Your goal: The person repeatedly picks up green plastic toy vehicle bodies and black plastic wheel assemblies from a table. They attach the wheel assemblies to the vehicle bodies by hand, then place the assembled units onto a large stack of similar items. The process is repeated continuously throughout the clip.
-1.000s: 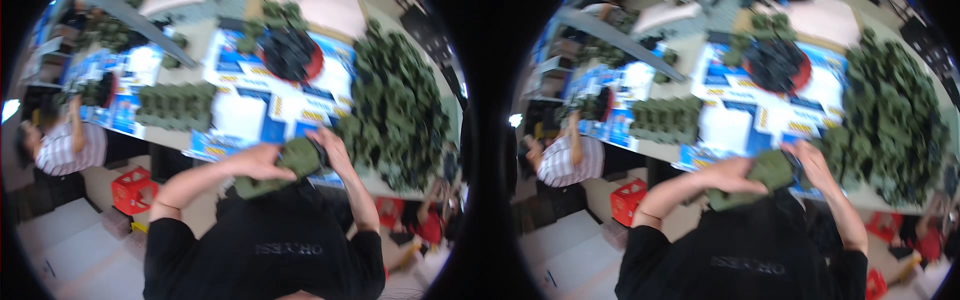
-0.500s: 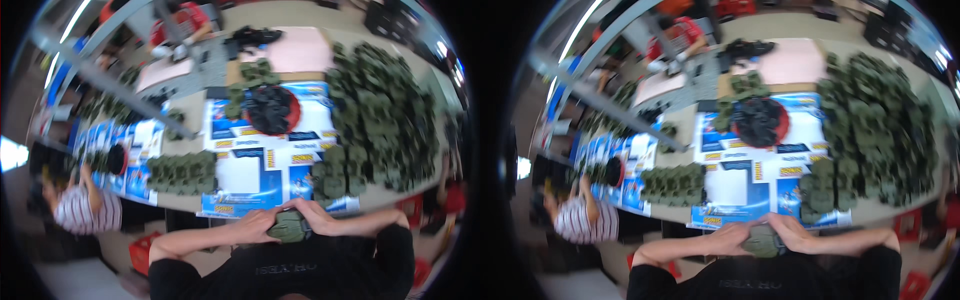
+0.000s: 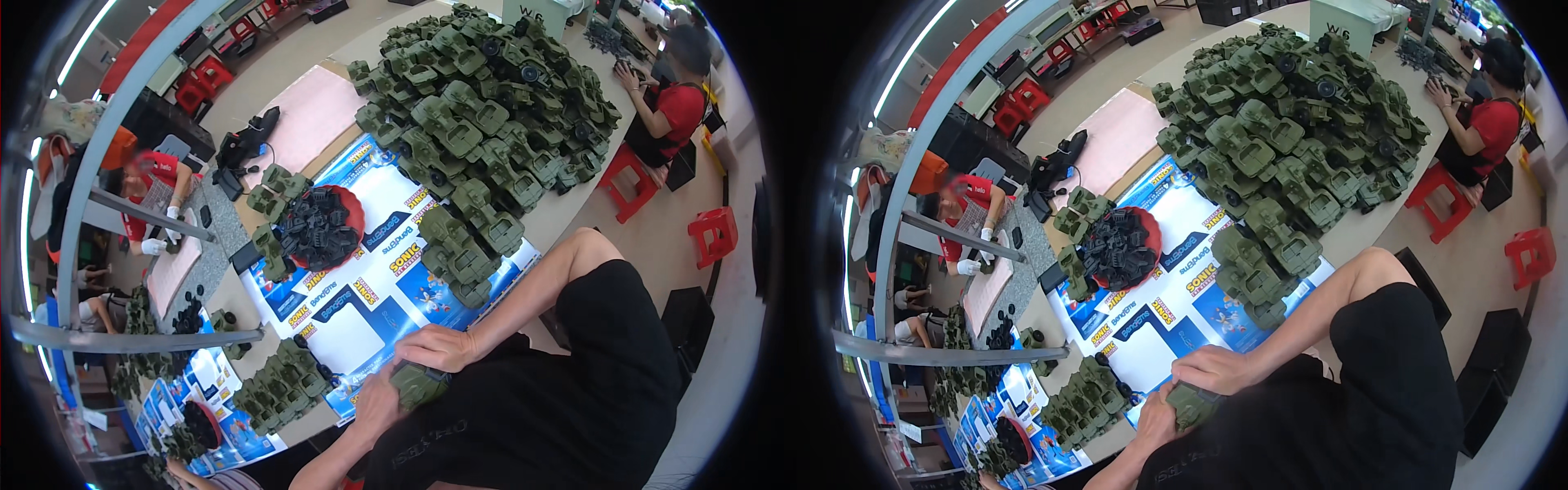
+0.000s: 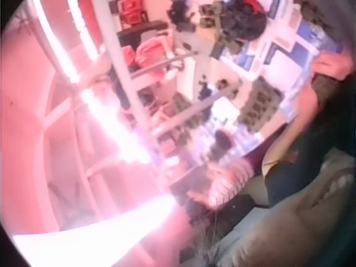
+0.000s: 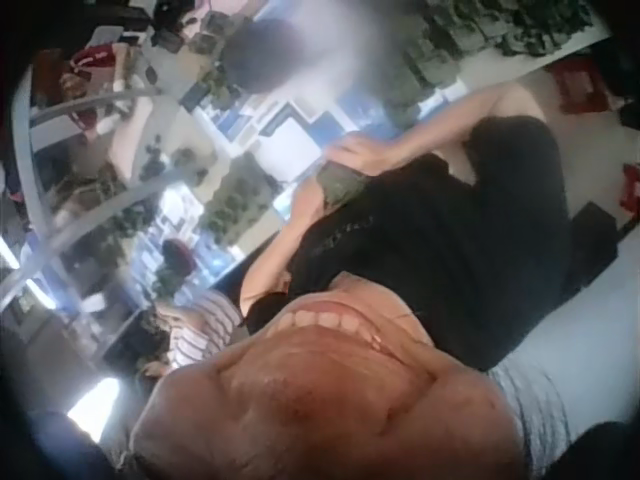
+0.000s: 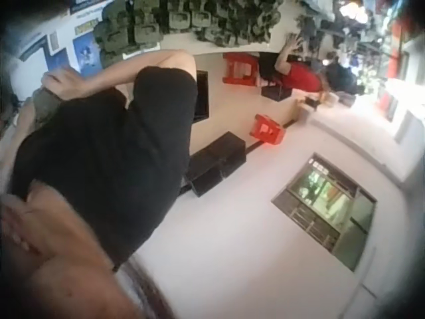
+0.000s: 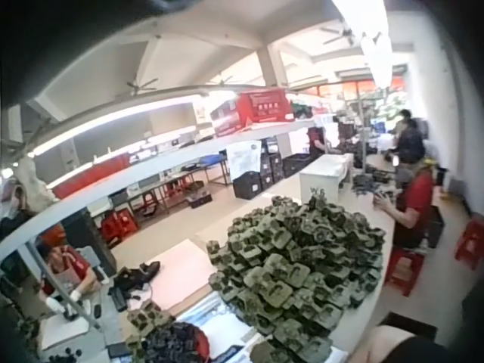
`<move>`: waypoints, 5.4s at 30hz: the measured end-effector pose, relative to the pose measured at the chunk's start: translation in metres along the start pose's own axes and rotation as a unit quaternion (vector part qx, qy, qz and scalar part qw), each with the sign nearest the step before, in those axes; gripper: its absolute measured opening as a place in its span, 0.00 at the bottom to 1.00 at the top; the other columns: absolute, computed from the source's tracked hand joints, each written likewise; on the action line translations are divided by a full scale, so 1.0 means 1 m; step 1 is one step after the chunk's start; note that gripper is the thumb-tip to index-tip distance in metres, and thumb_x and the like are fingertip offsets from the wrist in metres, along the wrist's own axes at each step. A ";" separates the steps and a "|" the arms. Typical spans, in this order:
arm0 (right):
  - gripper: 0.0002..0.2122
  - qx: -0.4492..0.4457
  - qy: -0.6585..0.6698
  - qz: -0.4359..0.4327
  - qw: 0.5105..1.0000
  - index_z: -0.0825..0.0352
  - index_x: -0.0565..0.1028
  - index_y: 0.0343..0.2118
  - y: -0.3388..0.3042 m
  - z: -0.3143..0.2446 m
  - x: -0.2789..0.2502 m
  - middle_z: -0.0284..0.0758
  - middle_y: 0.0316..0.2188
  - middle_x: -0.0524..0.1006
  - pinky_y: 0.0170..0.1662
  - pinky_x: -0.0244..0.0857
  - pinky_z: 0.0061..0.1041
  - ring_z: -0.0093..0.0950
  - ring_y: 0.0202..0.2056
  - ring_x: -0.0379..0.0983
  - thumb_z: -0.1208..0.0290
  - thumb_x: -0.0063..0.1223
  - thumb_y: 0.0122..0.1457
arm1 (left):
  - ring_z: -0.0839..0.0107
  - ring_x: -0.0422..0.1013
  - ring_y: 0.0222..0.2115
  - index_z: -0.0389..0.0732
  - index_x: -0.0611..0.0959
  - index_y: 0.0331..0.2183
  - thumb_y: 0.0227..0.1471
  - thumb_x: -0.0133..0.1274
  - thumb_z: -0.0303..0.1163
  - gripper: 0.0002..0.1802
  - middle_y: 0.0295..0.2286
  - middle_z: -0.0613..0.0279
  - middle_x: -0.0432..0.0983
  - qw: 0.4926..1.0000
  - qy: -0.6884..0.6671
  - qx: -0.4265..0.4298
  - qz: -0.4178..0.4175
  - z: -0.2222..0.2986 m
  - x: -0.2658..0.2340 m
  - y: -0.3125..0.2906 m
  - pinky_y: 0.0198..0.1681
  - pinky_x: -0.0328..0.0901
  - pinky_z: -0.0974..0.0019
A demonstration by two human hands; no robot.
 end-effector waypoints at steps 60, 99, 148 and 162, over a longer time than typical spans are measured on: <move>0.23 0.201 -0.444 0.091 0.868 0.66 0.75 0.38 0.256 0.221 -0.144 0.38 0.39 0.76 0.43 0.66 0.30 0.35 0.41 0.73 0.52 0.61 0.44 | 0.51 0.63 0.46 0.30 0.70 0.45 0.28 0.62 0.63 0.51 0.37 0.49 0.72 0.792 -0.116 -0.553 0.231 -0.313 0.080 -0.027 0.47 0.57 0.46; 0.25 0.066 0.249 0.046 0.965 0.67 0.61 0.56 0.105 0.040 -0.065 0.39 0.46 0.71 0.56 0.54 0.28 0.28 0.50 0.65 0.63 0.51 0.58 | 0.51 0.73 0.38 0.31 0.73 0.43 0.28 0.66 0.50 0.43 0.35 0.44 0.76 0.896 -0.367 -0.176 0.177 -0.132 0.008 0.013 0.44 0.67 0.59; 0.15 0.067 -0.035 0.143 0.987 0.68 0.77 0.26 0.163 0.075 -0.038 0.25 0.15 0.68 0.26 0.55 0.17 0.15 0.20 0.60 0.61 0.49 0.60 | 0.59 0.76 0.30 0.31 0.79 0.34 0.32 0.61 0.62 0.41 0.26 0.49 0.78 0.902 -0.364 -0.228 0.044 -0.139 -0.018 0.023 0.37 0.69 0.61; 0.33 0.216 0.131 -0.227 0.941 0.64 0.60 0.57 0.111 0.052 0.017 0.39 0.50 0.68 0.59 0.53 0.28 0.28 0.54 0.60 0.40 0.21 0.61 | 0.69 0.72 0.34 0.35 0.74 0.40 0.35 0.66 0.51 0.36 0.31 0.58 0.76 0.905 -0.408 -0.121 -0.011 -0.082 -0.010 0.012 0.40 0.66 0.66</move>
Point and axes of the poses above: each hand's wrist, its own y-axis towards the middle knuckle, its own x-axis out of the palm, z = x × y, the point moved 9 cm from there along y, towards the middle knuckle
